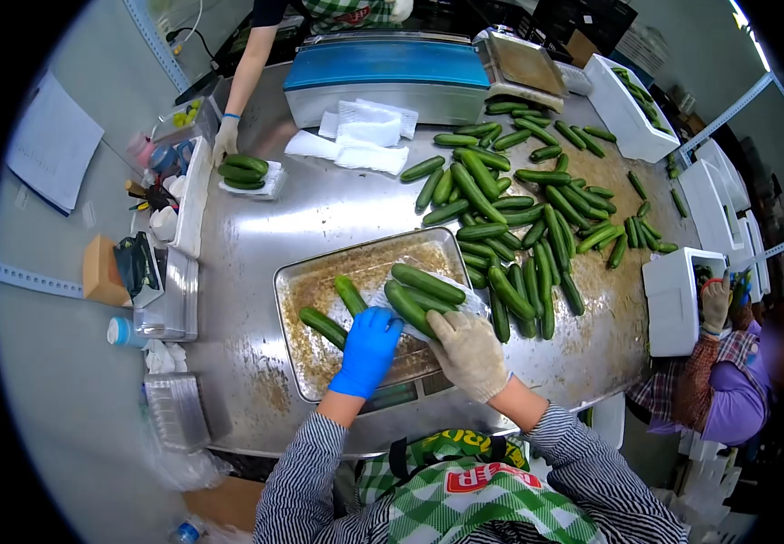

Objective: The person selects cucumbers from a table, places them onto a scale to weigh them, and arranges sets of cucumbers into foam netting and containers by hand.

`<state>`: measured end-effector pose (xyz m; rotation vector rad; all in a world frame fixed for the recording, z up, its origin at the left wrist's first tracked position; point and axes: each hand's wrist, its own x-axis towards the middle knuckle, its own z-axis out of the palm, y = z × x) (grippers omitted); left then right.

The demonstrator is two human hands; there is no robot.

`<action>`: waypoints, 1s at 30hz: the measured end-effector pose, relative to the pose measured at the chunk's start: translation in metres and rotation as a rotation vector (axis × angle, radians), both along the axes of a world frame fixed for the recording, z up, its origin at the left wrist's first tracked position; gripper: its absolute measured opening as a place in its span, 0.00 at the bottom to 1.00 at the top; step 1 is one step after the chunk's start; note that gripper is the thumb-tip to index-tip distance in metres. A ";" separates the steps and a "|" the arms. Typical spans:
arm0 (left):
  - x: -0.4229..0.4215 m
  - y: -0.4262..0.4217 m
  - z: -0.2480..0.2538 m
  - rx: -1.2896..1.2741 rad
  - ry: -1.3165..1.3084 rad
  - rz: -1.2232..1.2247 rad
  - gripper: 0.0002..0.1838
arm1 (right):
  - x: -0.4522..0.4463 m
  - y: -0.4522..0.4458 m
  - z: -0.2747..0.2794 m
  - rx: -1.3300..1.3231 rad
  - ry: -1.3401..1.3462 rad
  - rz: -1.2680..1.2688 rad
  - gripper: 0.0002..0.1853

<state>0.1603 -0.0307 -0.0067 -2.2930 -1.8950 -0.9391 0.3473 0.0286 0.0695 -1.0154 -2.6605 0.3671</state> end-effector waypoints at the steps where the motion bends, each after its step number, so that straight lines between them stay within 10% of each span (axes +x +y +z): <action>1: -0.001 -0.003 -0.003 0.001 0.011 0.002 0.11 | 0.004 -0.002 0.000 0.023 0.005 -0.019 0.21; 8: -0.008 -0.016 -0.006 0.067 0.069 -0.026 0.10 | -0.004 -0.005 0.006 0.017 -0.016 0.014 0.17; 14: 0.010 0.002 0.042 -0.229 -0.291 0.141 0.53 | 0.024 0.008 -0.014 -0.016 0.248 -0.318 0.41; 17: 0.018 0.025 0.036 -0.395 -0.036 0.154 0.63 | 0.008 0.001 -0.032 0.062 0.009 -0.279 0.45; 28: -0.002 -0.002 0.037 -0.200 0.054 0.261 0.49 | -0.001 0.007 -0.019 0.100 0.108 -0.296 0.44; 30: -0.033 -0.028 0.025 -0.062 -0.380 0.476 0.40 | -0.002 -0.005 -0.016 0.237 0.425 -0.093 0.40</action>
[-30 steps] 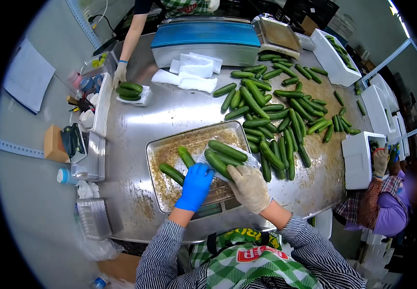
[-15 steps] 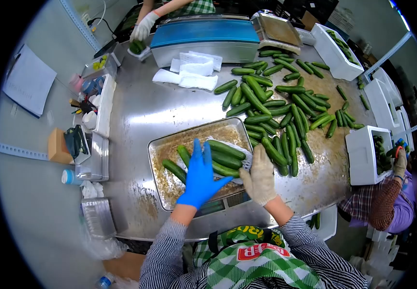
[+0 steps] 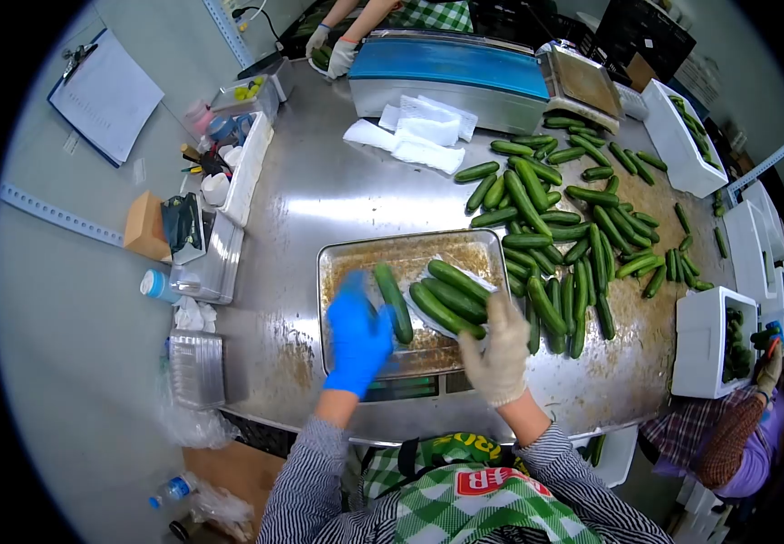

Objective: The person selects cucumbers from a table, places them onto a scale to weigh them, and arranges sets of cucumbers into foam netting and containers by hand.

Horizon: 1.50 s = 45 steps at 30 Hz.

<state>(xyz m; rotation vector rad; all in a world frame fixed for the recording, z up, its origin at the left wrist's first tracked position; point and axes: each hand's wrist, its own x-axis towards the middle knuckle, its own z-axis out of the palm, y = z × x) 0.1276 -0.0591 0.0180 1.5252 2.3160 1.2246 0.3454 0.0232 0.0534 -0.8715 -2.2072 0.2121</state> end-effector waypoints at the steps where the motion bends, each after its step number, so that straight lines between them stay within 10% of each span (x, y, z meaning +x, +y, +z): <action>1: -0.011 -0.014 -0.006 -0.065 -0.133 0.175 0.37 | -0.006 -0.011 0.002 -0.148 -0.030 0.120 0.37; 6: -0.026 -0.020 -0.006 -0.324 -0.634 0.318 0.33 | -0.072 -0.048 0.007 -0.443 -0.496 0.124 0.29; 21: 0.070 0.035 0.031 0.070 -1.334 0.108 0.34 | 0.008 0.020 0.041 -0.206 -0.124 0.126 0.26; 31: 0.023 0.039 0.008 -0.122 -0.309 0.138 0.32 | 0.039 0.019 0.027 -0.417 -0.023 -0.191 0.28; 38: -0.002 0.088 0.000 -0.292 -0.245 -0.424 0.25 | 0.012 -0.009 0.037 -0.776 -0.168 -0.327 0.42; 45: 0.001 0.081 -0.005 -0.117 -0.304 -0.345 0.18 | -0.018 -0.011 0.007 -0.801 0.042 -0.529 0.38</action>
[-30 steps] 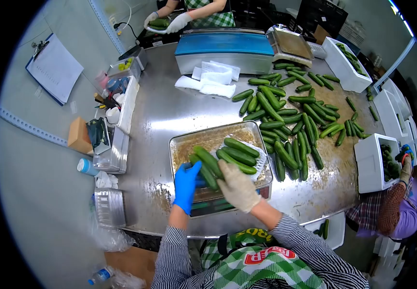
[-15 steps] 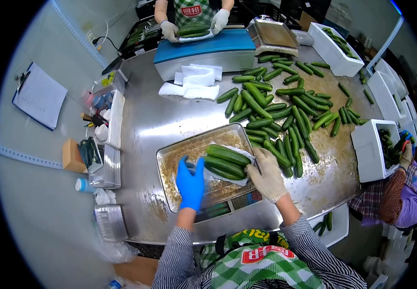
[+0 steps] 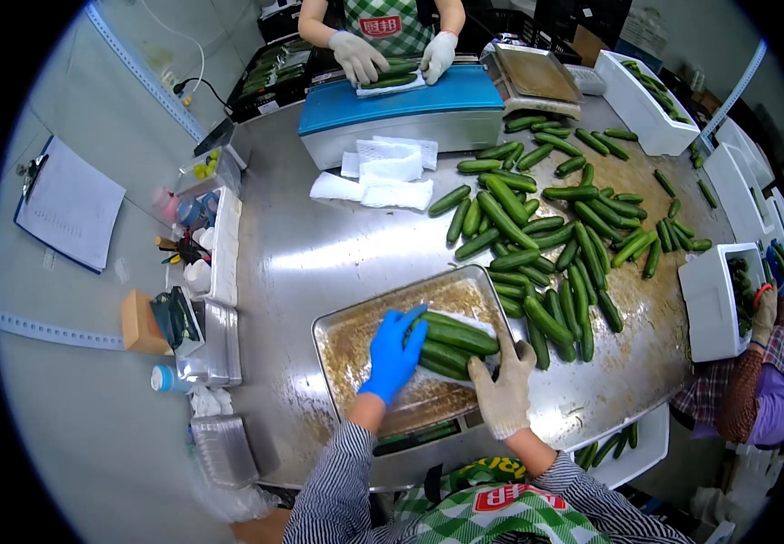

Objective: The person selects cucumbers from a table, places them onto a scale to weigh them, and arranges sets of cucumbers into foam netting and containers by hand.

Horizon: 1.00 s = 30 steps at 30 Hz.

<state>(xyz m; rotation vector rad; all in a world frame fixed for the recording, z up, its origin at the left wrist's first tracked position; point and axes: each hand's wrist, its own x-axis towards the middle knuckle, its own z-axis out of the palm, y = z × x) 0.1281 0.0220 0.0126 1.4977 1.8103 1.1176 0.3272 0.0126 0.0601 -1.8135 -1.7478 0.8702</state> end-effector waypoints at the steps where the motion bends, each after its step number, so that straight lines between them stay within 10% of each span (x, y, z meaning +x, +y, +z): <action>1: -0.002 -0.001 -0.004 0.029 -0.014 0.008 0.17 | -0.003 -0.004 -0.006 0.017 -0.006 -0.010 0.38; 12: -0.126 0.037 0.018 0.279 -0.336 0.362 0.23 | -0.116 0.102 0.054 0.074 0.183 0.417 0.33; 23: -0.374 0.136 -0.161 0.097 -0.579 0.596 0.30 | -0.348 0.263 -0.114 -0.064 0.237 0.658 0.30; 30: -0.383 0.135 -0.170 0.061 -0.436 0.549 0.30 | -0.278 0.285 -0.075 -0.094 0.057 0.964 0.31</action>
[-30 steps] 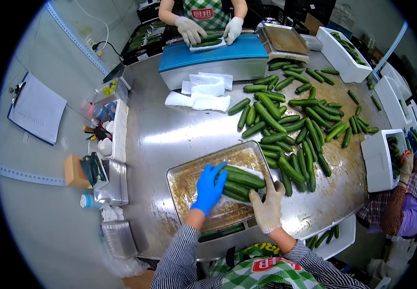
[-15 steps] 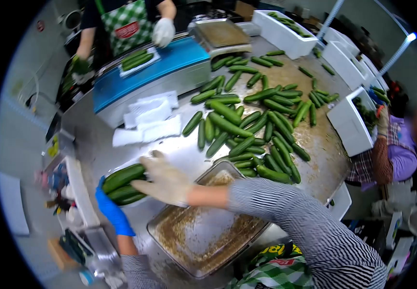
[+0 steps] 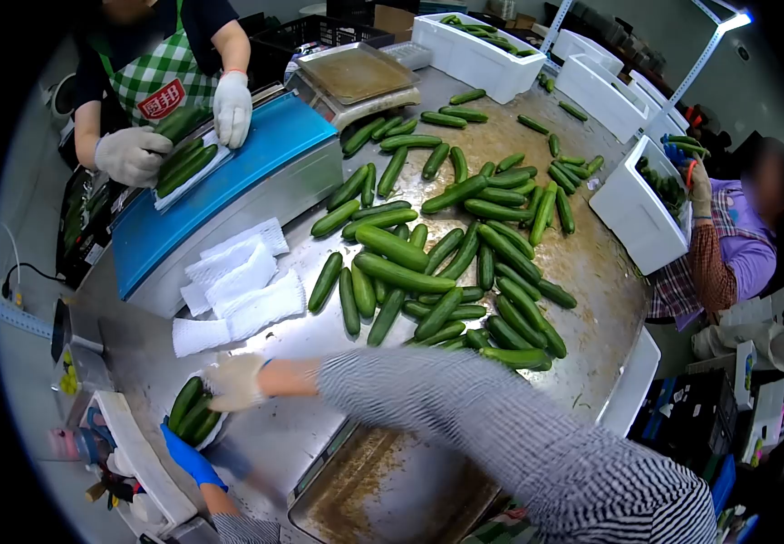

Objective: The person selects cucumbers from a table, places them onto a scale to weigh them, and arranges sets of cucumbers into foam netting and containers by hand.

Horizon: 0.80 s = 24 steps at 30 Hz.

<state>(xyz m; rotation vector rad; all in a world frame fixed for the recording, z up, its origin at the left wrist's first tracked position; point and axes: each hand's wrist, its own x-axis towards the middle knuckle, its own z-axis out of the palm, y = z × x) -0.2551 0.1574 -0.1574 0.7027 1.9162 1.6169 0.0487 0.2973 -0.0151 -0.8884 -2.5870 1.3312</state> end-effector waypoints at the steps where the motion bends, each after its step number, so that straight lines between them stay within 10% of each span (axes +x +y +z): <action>1: -0.003 -0.004 -0.004 -0.020 0.057 -0.018 0.30 | 0.039 0.006 0.017 0.043 -0.040 0.120 0.31; 4: -0.024 -0.016 -0.011 0.015 -0.072 0.004 0.29 | 0.181 0.054 0.023 0.276 -0.098 -0.230 0.22; 5: -0.027 -0.024 -0.005 -0.027 0.070 0.029 0.29 | 0.228 0.057 0.087 0.366 -0.443 -0.353 0.18; 8: -0.018 -0.034 0.042 -0.173 0.530 0.059 0.27 | 0.375 0.100 0.059 0.676 -1.002 -0.616 0.20; 13: 0.172 0.022 0.182 -0.009 0.494 -0.244 0.21 | 0.445 0.093 0.042 0.701 -0.629 -0.821 0.18; 14: 0.261 0.032 0.231 -0.120 0.058 -0.232 0.19 | 0.440 0.087 0.042 0.595 -0.447 -0.964 0.18; 15: 0.270 0.046 0.190 -0.013 0.161 -0.404 0.20 | 0.426 0.072 0.074 0.039 -0.212 -1.036 0.19; 16: 0.338 0.055 0.210 -0.020 0.003 -0.510 0.22 | 0.414 0.051 0.060 0.168 0.063 -1.014 0.18; 17: 0.395 0.059 0.221 0.013 -0.167 -0.586 0.24 | 0.400 0.043 0.030 0.667 -0.249 -0.595 0.17; 19: 0.461 0.073 0.220 -0.102 -0.608 -0.455 0.18 | 0.354 0.007 0.025 0.784 0.397 -0.385 0.16; 21: 0.455 0.092 0.172 0.023 -0.903 -0.290 0.10 | 0.334 0.002 0.026 0.382 0.443 -0.576 0.16; 24: 0.443 0.082 0.182 0.012 -0.858 -0.201 0.06 | 0.343 0.071 0.010 0.635 -0.083 -0.781 0.16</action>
